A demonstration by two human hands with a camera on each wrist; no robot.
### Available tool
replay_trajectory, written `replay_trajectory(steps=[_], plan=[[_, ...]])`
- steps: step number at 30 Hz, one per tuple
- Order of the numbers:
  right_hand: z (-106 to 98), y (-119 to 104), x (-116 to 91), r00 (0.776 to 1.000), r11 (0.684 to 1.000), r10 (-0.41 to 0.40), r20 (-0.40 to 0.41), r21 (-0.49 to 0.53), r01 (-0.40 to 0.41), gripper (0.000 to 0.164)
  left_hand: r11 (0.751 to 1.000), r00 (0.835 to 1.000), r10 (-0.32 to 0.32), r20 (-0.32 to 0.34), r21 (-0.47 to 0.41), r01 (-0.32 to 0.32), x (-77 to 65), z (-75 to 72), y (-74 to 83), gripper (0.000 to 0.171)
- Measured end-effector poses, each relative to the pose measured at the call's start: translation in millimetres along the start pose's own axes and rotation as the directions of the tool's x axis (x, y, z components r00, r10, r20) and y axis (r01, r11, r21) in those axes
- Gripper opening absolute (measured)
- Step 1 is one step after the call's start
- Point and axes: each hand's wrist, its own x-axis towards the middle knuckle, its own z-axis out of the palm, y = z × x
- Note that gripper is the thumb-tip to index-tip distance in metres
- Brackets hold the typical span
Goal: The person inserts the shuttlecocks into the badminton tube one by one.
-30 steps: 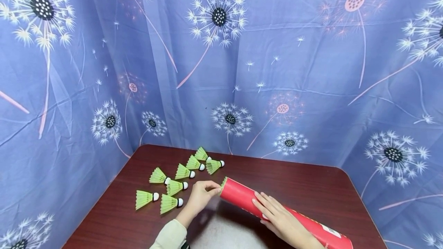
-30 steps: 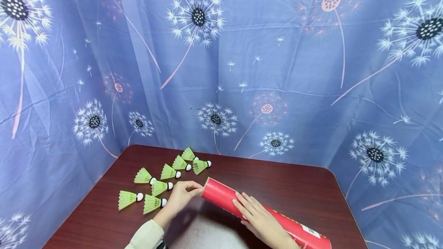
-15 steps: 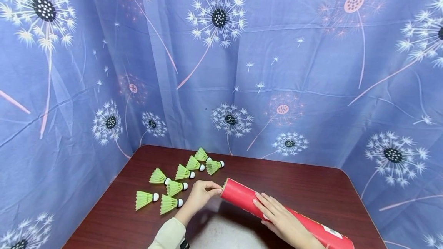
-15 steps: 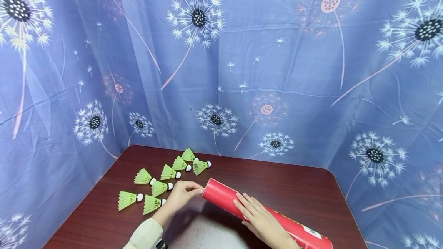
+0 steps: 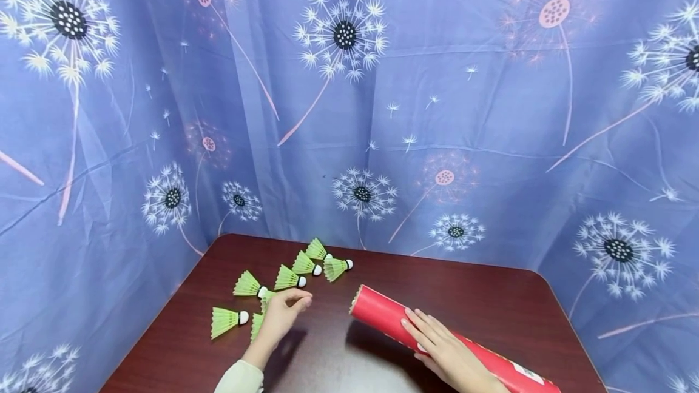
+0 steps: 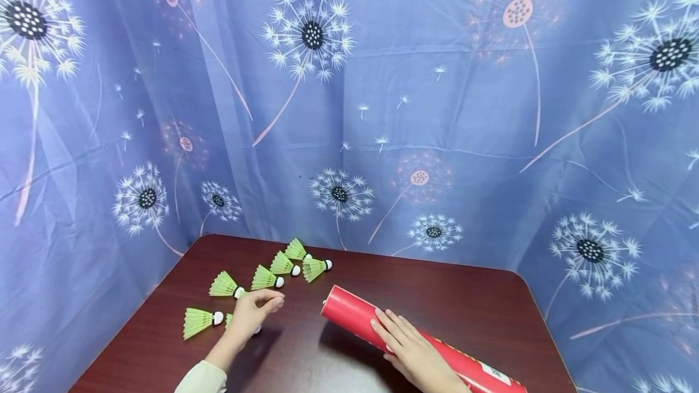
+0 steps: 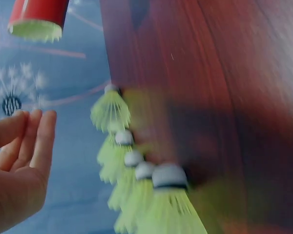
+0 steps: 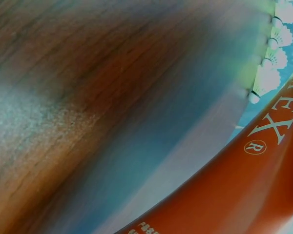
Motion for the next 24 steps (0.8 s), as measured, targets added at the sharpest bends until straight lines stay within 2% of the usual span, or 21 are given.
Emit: replay_trajectory(steps=[4,7,10,14,20,22,24], plan=[[0.4,-0.8,0.1,1.000,1.000,-0.006,-0.016,0.012,0.007,0.058,0.991,0.995,-0.008,-0.103,0.129,0.021,-4.3,-21.3,-3.7,0.007],[0.0,-0.9,0.6,1.000,1.000,-0.011,-0.029,0.008,0.011,0.058,0.967,0.985,0.012,-0.173,0.253,0.033,-6.5,-37.5,-6.3,0.006],[-1.4,-1.0,-0.3,1.000,1.000,0.004,-0.006,-0.004,-0.004,0.059,0.948,0.977,0.017,-0.213,0.315,0.052,-9.2,-52.6,-7.9,0.007],[-1.7,-0.3,-1.5,1.000,1.000,0.003,0.002,-0.010,-0.003,0.058,0.916,0.977,0.011,-0.211,0.394,0.075,-14.7,-71.2,-12.0,0.008],[-0.9,0.2,-2.3,0.999,1.000,-0.010,-0.031,-0.017,0.010,0.058,0.824,0.987,-0.041,-0.154,0.554,0.121,-24.2,-88.3,-22.0,0.012],[-0.8,-0.1,-2.5,1.000,1.000,-0.004,-0.028,-0.021,0.003,0.058,0.807,0.988,-0.069,-0.137,0.575,0.136,-26.6,-90.9,-25.0,0.013],[-1.0,-0.5,-2.5,1.000,1.000,0.001,-0.026,-0.025,-0.001,0.058,0.801,0.989,-0.090,-0.121,0.581,0.144,-28.3,-92.3,-27.7,0.012]])
